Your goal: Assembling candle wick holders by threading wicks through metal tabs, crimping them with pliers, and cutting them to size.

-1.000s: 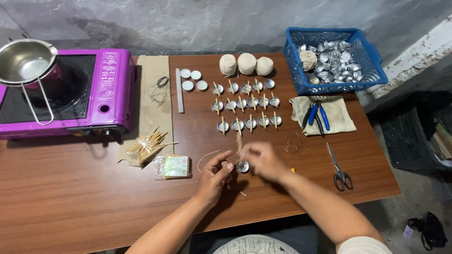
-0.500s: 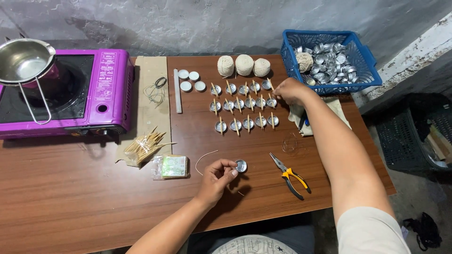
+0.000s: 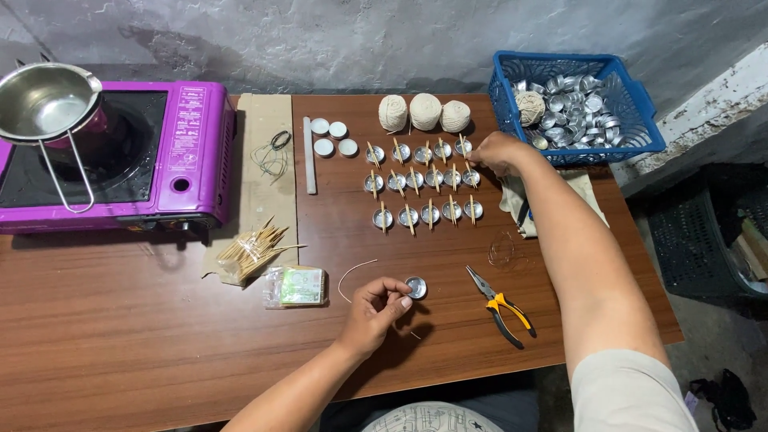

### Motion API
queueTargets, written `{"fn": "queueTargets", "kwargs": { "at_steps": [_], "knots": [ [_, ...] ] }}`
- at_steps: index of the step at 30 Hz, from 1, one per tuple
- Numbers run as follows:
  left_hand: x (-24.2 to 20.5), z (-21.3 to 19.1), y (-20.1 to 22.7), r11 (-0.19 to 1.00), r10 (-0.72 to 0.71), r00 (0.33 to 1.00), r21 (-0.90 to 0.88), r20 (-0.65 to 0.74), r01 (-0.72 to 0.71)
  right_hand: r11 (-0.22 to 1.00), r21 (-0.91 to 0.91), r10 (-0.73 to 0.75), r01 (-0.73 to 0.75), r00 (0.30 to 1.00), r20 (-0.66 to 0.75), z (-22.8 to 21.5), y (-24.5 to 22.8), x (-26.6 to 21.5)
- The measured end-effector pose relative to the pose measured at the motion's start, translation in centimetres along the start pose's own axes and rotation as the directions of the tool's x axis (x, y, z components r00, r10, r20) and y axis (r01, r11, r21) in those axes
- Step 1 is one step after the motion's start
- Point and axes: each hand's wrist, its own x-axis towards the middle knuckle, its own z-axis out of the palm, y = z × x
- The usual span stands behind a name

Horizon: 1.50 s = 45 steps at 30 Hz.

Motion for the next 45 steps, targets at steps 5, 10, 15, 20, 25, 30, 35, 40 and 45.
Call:
{"fn": "queueTargets", "kwargs": {
  "at_steps": [5,10,15,20,25,30,35,40,45],
  "knots": [
    [0.0,-0.4,0.7,0.995,0.055,0.994,0.074,0.097,-0.063,0.990,-0.115,0.098,-0.086,0.990,0.104,-1.4,-5.1,-5.7],
    [-0.2,0.0,1.7,0.989,0.070,0.997,0.129,0.026,-0.073,0.981,-0.012,-0.195,0.194,0.976,-0.096,0.7,-3.8,-11.7],
    [0.5,-0.9,0.0,0.975,0.081,0.985,0.215,-0.154,-0.047,0.681,0.420,-0.572,0.600,0.794,-0.206,7.4,1.7,-20.3],
    [0.4,-0.8,-0.7,0.944,0.155,0.980,0.311,-0.125,-0.109,0.721,0.116,-0.617,0.683,0.710,-0.339,12.9,5.7,-25.0],
    [0.5,-0.4,1.1,0.807,0.328,0.944,0.515,0.017,-0.290,0.590,0.010,-0.748,0.807,0.551,-0.370,16.1,5.6,-25.7],
    [0.7,0.6,4.2,0.398,0.265,0.929,0.848,0.260,-0.351,0.583,-0.094,-0.758,0.807,0.498,-0.420,16.0,5.1,-26.6],
    [1.8,1.3,4.0,0.020,0.042,0.915,0.915,0.402,-0.403,0.596,-0.060,-0.758,0.801,0.536,-0.372,15.8,4.7,-27.3],
    [2.9,1.2,3.3,0.041,-0.038,0.877,0.878,0.479,-0.477,0.613,-0.103,-0.760,0.783,0.550,-0.346,16.6,5.4,-26.6],
    [2.9,0.0,1.5,0.121,0.194,0.858,0.856,0.476,-0.503,0.618,-0.036,-0.738,0.785,0.564,-0.369,16.4,4.9,-27.1]
  ]
}}
